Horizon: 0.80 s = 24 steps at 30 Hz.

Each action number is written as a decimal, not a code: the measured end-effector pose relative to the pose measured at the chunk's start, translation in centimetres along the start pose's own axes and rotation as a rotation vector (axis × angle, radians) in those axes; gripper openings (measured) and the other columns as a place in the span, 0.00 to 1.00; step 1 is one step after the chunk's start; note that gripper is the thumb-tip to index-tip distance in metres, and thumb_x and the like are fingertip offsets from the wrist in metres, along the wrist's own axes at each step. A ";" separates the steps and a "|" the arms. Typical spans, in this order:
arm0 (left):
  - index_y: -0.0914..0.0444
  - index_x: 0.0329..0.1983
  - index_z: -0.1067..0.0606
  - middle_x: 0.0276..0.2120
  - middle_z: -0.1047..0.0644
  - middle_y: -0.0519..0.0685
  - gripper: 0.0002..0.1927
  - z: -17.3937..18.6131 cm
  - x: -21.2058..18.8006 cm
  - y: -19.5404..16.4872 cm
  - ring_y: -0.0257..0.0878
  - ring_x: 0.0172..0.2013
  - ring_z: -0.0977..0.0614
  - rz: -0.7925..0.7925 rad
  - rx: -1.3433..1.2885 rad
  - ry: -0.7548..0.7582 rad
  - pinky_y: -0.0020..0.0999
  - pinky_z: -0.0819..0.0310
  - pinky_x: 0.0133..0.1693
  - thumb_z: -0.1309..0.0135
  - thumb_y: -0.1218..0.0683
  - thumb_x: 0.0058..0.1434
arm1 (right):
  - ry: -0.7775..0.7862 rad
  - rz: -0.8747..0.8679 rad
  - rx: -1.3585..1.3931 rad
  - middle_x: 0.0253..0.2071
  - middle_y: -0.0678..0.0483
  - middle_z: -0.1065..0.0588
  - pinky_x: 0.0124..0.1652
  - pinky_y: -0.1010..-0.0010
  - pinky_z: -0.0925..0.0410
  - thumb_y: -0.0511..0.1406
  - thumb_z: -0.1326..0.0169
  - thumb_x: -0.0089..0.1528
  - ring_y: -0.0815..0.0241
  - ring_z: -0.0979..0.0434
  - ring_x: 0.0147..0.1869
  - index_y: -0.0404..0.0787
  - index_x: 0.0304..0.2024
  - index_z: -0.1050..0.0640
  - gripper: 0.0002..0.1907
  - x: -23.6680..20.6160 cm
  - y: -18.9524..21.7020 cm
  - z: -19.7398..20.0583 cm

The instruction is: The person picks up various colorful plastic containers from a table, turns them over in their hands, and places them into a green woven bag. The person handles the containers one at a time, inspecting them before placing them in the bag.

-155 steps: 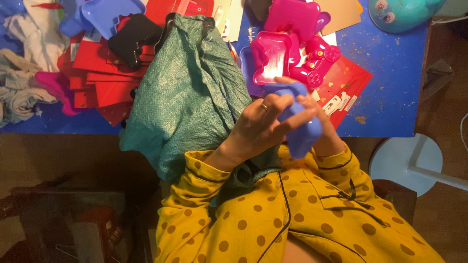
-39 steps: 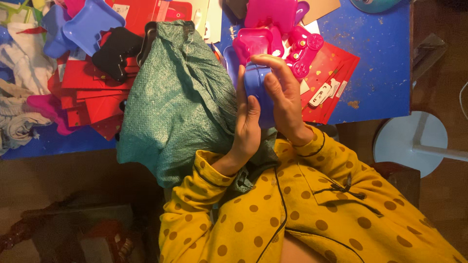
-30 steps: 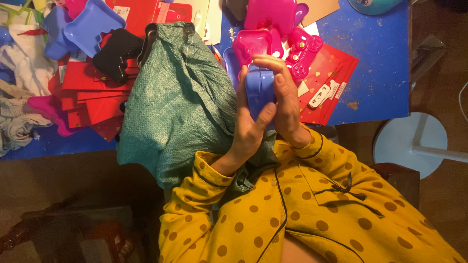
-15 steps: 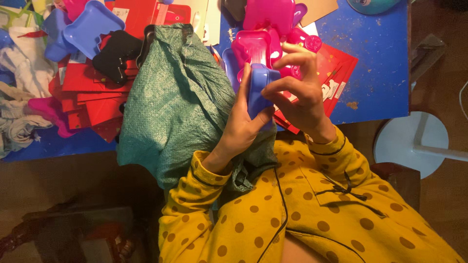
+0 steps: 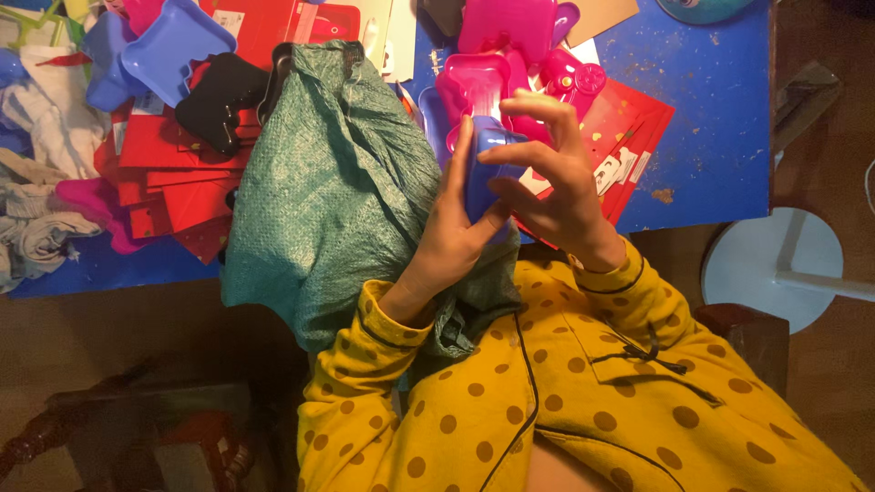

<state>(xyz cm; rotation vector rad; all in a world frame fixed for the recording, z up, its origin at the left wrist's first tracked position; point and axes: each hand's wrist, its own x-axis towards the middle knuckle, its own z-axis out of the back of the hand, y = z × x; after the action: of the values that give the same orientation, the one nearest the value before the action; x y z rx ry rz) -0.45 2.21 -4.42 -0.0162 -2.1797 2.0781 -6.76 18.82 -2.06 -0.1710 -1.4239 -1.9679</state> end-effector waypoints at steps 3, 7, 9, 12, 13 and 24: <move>0.65 0.82 0.57 0.76 0.42 0.60 0.47 0.1 0.2 -0.3 0.48 0.77 0.40 -0.030 0.137 -0.003 0.41 0.43 0.74 0.41 0.61 0.68 | -0.045 0.032 -0.161 0.58 0.50 0.32 0.71 0.56 0.38 0.27 0.32 0.58 0.46 0.35 0.73 0.42 0.41 0.19 0.11 0.0 -0.3 0.1; 0.65 0.82 0.58 0.78 0.45 0.59 0.47 0.3 0.3 -0.1 0.45 0.76 0.41 -0.034 -0.036 -0.001 0.40 0.45 0.75 0.42 0.57 0.71 | -0.010 -0.038 0.158 0.49 0.55 0.34 0.71 0.58 0.39 0.26 0.34 0.59 0.52 0.34 0.67 0.41 0.38 0.20 0.09 -1.2 -0.7 0.5; 0.65 0.82 0.58 0.75 0.42 0.58 0.46 0.4 0.3 0.2 0.43 0.72 0.35 0.004 -0.114 -0.012 0.39 0.41 0.73 0.43 0.54 0.71 | -0.040 -0.117 0.416 0.48 0.56 0.34 0.71 0.60 0.40 0.28 0.37 0.63 0.57 0.33 0.65 0.41 0.39 0.21 0.06 -1.7 -0.9 0.9; 0.65 0.83 0.57 0.75 0.42 0.55 0.43 0.2 0.3 0.9 0.41 0.72 0.34 -0.006 -0.184 -0.013 0.38 0.43 0.74 0.46 0.52 0.75 | -0.134 -0.238 0.563 0.55 0.53 0.32 0.66 0.62 0.40 0.35 0.41 0.64 0.60 0.32 0.56 0.40 0.44 0.21 0.07 -1.8 -1.2 1.3; 0.65 0.83 0.57 0.76 0.42 0.54 0.42 0.2 0.5 1.2 0.41 0.74 0.36 -0.024 -0.197 -0.011 0.37 0.45 0.75 0.46 0.52 0.76 | -0.124 -0.295 0.546 0.60 0.49 0.33 0.60 0.62 0.38 0.39 0.42 0.63 0.59 0.33 0.50 0.40 0.49 0.21 0.14 -1.5 -1.2 1.3; 0.63 0.78 0.44 0.56 0.24 0.55 0.29 1.2 0.3 1.6 0.41 0.51 0.19 0.241 -0.699 0.012 0.36 0.21 0.53 0.64 0.43 0.80 | 0.228 0.093 -0.003 0.77 0.42 0.50 0.76 0.47 0.42 0.40 0.19 0.45 0.40 0.47 0.82 0.50 0.76 0.51 0.68 0.1 1.2 0.5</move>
<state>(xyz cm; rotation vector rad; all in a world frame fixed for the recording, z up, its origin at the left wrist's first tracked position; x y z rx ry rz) -0.96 1.10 -6.02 -0.3692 -2.8850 1.2813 -6.25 19.03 -0.92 -0.0125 -1.2434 -1.8498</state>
